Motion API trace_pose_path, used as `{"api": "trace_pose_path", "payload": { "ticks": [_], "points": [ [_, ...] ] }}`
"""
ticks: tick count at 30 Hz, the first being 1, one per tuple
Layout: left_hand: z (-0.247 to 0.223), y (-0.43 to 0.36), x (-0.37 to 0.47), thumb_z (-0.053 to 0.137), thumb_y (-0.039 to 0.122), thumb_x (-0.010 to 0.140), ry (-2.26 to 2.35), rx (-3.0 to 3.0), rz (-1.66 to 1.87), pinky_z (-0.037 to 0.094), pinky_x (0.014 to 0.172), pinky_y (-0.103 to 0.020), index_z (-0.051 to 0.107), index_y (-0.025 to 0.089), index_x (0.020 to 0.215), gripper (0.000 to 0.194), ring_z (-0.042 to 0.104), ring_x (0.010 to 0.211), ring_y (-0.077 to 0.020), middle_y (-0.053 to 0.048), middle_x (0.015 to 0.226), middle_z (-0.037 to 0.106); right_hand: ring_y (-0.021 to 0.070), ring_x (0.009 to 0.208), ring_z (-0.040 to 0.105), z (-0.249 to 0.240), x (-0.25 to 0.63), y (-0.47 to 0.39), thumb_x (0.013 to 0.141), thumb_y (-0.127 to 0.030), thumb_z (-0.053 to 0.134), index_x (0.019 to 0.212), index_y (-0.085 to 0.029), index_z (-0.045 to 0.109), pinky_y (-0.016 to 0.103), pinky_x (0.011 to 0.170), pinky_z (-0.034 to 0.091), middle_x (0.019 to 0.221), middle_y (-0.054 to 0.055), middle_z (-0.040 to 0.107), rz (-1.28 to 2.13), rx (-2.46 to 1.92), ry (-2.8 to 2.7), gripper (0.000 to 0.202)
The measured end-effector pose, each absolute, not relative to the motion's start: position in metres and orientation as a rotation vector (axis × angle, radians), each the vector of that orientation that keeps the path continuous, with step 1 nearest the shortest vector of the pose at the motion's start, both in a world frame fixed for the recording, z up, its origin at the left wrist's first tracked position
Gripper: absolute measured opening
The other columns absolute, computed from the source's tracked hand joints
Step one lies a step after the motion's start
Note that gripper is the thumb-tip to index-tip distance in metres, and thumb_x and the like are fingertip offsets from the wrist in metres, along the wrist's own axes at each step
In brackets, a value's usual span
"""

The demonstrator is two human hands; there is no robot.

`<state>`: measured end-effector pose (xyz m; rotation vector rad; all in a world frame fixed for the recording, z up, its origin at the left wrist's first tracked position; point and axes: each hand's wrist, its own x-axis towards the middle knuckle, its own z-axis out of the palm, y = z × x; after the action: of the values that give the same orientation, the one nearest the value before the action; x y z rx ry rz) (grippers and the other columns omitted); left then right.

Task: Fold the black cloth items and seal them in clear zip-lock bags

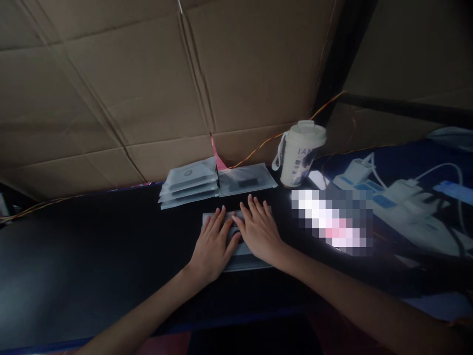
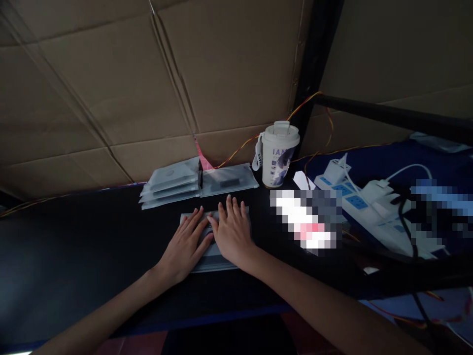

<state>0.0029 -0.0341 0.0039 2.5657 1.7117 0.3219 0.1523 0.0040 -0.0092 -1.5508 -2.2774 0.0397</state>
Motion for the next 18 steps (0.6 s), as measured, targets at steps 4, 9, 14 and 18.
{"api": "trace_pose_path", "payload": {
  "ticks": [4, 9, 14, 18],
  "points": [
    [0.004, -0.033, 0.003, 0.034, 0.043, 0.097, 1.721, 2.559, 0.3, 0.024, 0.111, -0.053, 0.04, 0.01, 0.139, 0.053, 0.02, 0.141, -0.029, -0.02, 0.149, 0.032, 0.0333, 0.137, 0.029, -0.013, 0.153, 0.005, 0.098, -0.044, 0.026, 0.137, -0.006, 0.046, 0.051, 0.111, 0.021, 0.148, 0.021, 0.032, 0.073, -1.562, -2.283, 0.057],
    [0.004, -0.034, 0.003, 0.034, 0.044, 0.097, 1.723, 2.589, 0.307, 0.026, 0.11, -0.056, 0.04, 0.009, 0.138, 0.054, 0.022, 0.14, -0.0302, -0.021, 0.148, 0.033, 0.0328, 0.135, 0.035, -0.013, 0.154, 0.007, 0.097, -0.046, 0.028, 0.135, -0.008, 0.048, 0.051, 0.11, 0.024, 0.143, 0.02, 0.041, 0.07, -1.55, -2.295, 0.058],
    [0.011, -0.037, 0.006, 0.04, 0.038, 0.096, 1.715, 2.712, 0.383, 0.025, 0.109, -0.058, 0.05, 0.01, 0.13, 0.045, 0.03, 0.138, -0.0318, -0.019, 0.146, 0.038, 0.0289, 0.111, 0.059, 0.003, 0.165, 0.023, 0.096, -0.046, 0.034, 0.108, -0.015, 0.069, 0.041, 0.091, 0.044, 0.114, 0.014, 0.068, 0.141, -1.522, -2.204, 0.048],
    [0.018, -0.042, 0.01, 0.037, 0.025, 0.097, 1.554, 2.763, 0.408, 0.037, 0.106, -0.05, 0.055, 0.015, 0.126, 0.036, 0.045, 0.129, -0.0276, -0.014, 0.136, 0.052, 0.0222, 0.077, 0.068, 0.014, 0.184, 0.043, 0.095, -0.049, 0.036, 0.082, -0.022, 0.07, 0.031, 0.065, 0.046, 0.077, 0.005, 0.073, 0.3, -1.523, -2.04, 0.046]
  ]
}}
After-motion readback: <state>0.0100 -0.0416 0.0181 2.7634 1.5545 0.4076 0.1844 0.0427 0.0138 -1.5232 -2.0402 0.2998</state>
